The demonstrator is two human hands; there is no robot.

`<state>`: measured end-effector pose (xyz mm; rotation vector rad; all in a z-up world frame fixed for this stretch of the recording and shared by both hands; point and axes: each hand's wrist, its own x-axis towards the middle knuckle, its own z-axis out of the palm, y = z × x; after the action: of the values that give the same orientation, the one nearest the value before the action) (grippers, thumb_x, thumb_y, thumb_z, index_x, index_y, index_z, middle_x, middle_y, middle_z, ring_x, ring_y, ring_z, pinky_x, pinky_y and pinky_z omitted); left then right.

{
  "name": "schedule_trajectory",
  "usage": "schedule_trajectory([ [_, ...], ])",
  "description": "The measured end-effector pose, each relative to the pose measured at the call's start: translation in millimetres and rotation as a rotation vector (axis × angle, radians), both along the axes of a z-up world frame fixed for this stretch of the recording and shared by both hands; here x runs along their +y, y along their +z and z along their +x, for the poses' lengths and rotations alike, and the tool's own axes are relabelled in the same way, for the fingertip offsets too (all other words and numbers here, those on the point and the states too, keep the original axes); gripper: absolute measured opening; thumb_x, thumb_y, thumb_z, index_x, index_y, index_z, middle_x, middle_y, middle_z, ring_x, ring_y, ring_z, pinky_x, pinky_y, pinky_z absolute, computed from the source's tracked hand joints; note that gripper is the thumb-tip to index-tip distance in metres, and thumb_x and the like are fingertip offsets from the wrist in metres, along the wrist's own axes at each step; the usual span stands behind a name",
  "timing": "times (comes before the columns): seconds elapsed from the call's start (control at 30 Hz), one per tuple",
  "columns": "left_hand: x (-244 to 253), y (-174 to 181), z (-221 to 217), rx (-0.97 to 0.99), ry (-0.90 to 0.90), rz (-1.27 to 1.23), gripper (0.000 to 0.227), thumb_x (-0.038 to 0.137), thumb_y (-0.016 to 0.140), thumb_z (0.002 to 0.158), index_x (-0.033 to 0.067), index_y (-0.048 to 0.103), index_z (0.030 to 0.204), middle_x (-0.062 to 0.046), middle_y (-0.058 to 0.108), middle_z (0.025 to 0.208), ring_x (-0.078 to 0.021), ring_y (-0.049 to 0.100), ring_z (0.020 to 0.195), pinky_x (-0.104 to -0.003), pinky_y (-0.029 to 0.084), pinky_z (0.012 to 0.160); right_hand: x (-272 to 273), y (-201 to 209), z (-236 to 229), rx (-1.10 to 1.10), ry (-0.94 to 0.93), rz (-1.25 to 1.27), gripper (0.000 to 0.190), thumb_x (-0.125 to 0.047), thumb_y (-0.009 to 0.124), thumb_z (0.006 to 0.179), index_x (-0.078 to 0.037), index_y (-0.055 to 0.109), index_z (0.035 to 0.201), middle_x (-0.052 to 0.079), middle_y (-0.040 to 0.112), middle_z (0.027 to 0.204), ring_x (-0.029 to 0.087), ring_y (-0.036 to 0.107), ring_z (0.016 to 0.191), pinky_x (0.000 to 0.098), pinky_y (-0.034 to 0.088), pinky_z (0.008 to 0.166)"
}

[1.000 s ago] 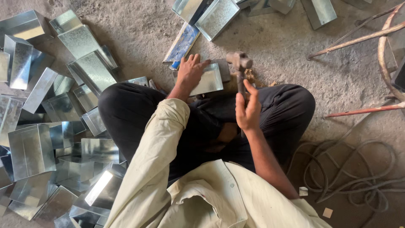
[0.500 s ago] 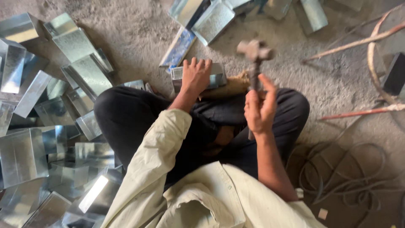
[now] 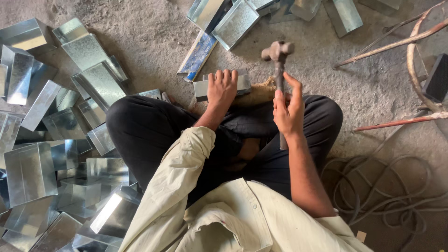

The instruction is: The person sits on the floor and repeatedly hammers rectangular metal duct pieces to flatten or shape them. They pick up pieces from a pile, place them on a wooden block, strike them with a hammer, and then move them aside.

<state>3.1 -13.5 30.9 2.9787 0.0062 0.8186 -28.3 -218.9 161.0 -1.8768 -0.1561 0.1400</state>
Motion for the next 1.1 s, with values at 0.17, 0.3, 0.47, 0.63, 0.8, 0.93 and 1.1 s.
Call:
schedule_trajectory([
  [0.17,0,1,-4,-0.021,-0.005,0.019,0.01,0.017,0.063,0.089,0.0136,0.063,0.098,-0.003,0.06,0.088,-0.0227,0.059,0.087,-0.042,0.046,0.081,3,-31,3,-0.377,0.078,-0.157,0.034,-0.02,0.05,0.114,-0.019,0.042,0.147,0.005,0.062,0.087,0.011,0.059,0.069,0.024,0.048,0.055],
  [0.3,0,2,-1,0.005,-0.005,-0.019,0.01,0.016,0.063,0.089,0.0141,0.063,0.098,-0.004,0.061,0.09,-0.0239,0.059,0.09,-0.043,0.044,0.081,4,-23,13,-0.123,0.114,-0.286,0.037,-0.021,0.052,0.113,-0.021,0.046,0.149,0.006,0.06,0.084,0.01,0.056,0.068,0.0235,0.045,0.055],
  [0.47,3,12,-9,0.001,0.019,-0.215,0.022,0.012,0.065,0.086,0.012,0.062,0.108,-0.004,0.061,0.094,-0.0252,0.059,0.096,-0.045,0.042,0.084,28,22,-12,0.133,0.014,0.035,0.045,-0.013,0.052,0.108,-0.019,0.044,0.152,0.002,0.054,0.072,0.005,0.046,0.047,0.0226,0.037,0.038],
  [0.63,-5,-9,-10,-0.118,-0.074,-0.88,0.049,-0.004,0.067,0.069,0.0036,0.054,0.115,-0.019,0.058,0.107,-0.0423,0.054,0.103,-0.049,0.042,0.089,40,67,-42,0.075,0.075,0.261,0.05,-0.008,0.051,0.108,-0.013,0.041,0.157,0.003,0.059,0.078,0.004,0.045,0.05,0.0213,0.034,0.04],
  [0.8,-13,-46,-1,-0.176,-0.097,-1.12,0.062,-0.012,0.061,0.069,-0.0003,0.049,0.128,-0.025,0.055,0.111,-0.0484,0.052,0.11,-0.05,0.045,0.095,55,75,-39,-0.317,0.196,0.161,0.05,-0.008,0.049,0.112,-0.013,0.037,0.161,0.003,0.058,0.08,0.005,0.048,0.055,0.0218,0.038,0.048],
  [0.93,-14,-55,-5,-0.178,-0.104,-1.117,0.062,-0.012,0.062,0.07,-0.0006,0.049,0.13,-0.025,0.055,0.113,-0.0482,0.052,0.11,-0.05,0.046,0.095,69,58,-15,-0.515,0.365,-0.203,0.044,-0.008,0.055,0.109,-0.012,0.048,0.152,0.012,0.066,0.113,0.009,0.06,0.071,0.0241,0.05,0.061],
  [1.1,-13,-51,-4,-0.141,-0.11,-1.128,0.059,-0.012,0.063,0.069,-0.0009,0.05,0.126,-0.024,0.056,0.111,-0.0475,0.053,0.111,-0.05,0.046,0.095,66,51,-21,-0.072,0.232,-0.232,0.05,-0.014,0.059,0.104,-0.015,0.052,0.153,0.005,0.062,0.075,0.011,0.054,0.059,0.0269,0.045,0.055],
])
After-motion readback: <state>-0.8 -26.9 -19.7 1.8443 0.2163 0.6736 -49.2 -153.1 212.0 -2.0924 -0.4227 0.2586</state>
